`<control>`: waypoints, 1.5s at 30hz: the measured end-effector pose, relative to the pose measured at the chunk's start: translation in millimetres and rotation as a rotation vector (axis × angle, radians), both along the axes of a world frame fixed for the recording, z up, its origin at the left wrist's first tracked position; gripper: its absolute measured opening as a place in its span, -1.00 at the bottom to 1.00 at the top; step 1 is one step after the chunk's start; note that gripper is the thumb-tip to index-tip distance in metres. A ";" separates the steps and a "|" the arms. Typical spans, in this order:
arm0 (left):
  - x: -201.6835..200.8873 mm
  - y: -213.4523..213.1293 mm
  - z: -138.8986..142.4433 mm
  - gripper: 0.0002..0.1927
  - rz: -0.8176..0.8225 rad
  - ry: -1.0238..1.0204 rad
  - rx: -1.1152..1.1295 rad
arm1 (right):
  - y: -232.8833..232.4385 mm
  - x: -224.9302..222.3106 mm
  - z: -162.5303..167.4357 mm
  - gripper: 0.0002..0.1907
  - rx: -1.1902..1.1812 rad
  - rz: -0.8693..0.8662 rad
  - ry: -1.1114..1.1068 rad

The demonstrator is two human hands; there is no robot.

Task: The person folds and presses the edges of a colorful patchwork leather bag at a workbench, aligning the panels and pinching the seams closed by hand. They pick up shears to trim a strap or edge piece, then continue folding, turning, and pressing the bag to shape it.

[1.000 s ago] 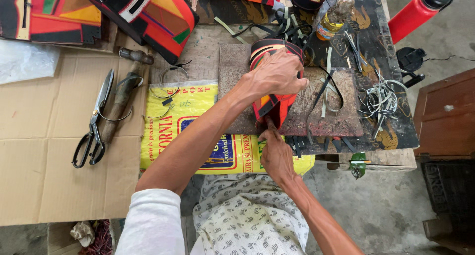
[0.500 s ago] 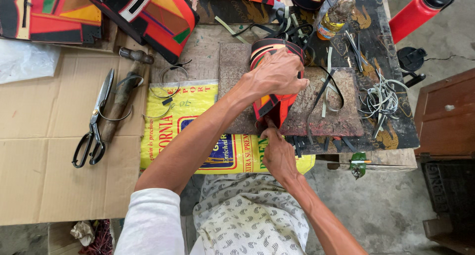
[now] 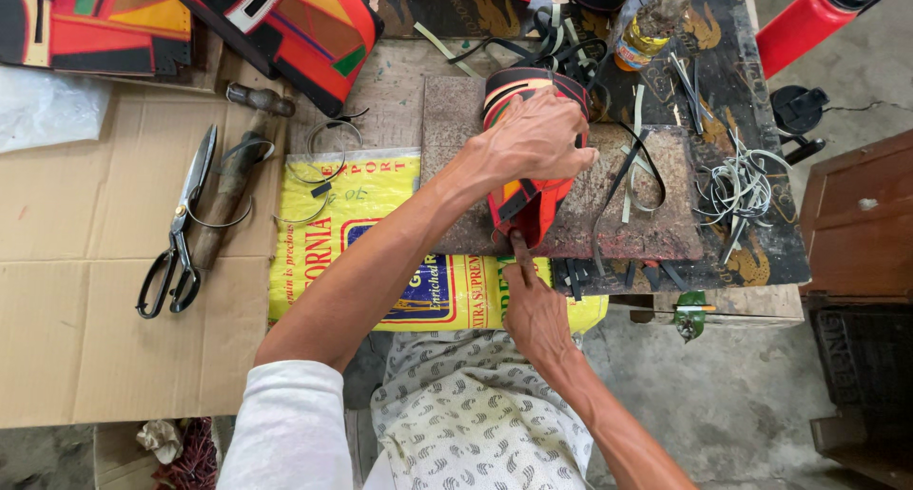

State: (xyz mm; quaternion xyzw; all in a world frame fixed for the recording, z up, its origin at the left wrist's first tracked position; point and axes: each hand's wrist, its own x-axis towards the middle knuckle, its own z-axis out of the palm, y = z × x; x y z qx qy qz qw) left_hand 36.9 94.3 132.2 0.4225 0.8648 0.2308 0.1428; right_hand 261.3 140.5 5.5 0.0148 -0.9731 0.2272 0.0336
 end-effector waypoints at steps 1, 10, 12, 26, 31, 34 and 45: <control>0.1 0.4 0.1 -0.49 -0.007 0.007 -0.009 | 0.2 0.8 0.5 -0.59 0.000 0.000 -0.009; -0.4 2.3 -2.2 -0.47 0.010 0.008 -0.001 | -3.8 -11.8 9.7 -0.51 -0.015 0.010 0.077; -0.2 1.9 -2.4 -0.46 0.013 -0.002 0.012 | -4.3 -13.7 10.1 -0.50 0.000 -0.006 0.007; -0.7 2.1 -1.2 -0.48 -0.005 0.011 -0.001 | -7.1 -15.2 4.7 -0.59 0.065 -0.040 -0.059; -0.4 0.6 -0.1 -0.48 0.003 -0.008 0.028 | -4.1 -17.6 8.1 -0.58 0.023 -0.030 -0.030; 0.5 -0.1 1.3 -0.50 0.000 -0.007 -0.003 | -4.2 -19.9 8.1 -0.60 0.037 -0.059 -0.068; 1.8 0.9 0.8 -0.47 -0.025 0.033 0.006 | 3.4 7.3 7.7 -0.74 -0.078 0.012 -0.059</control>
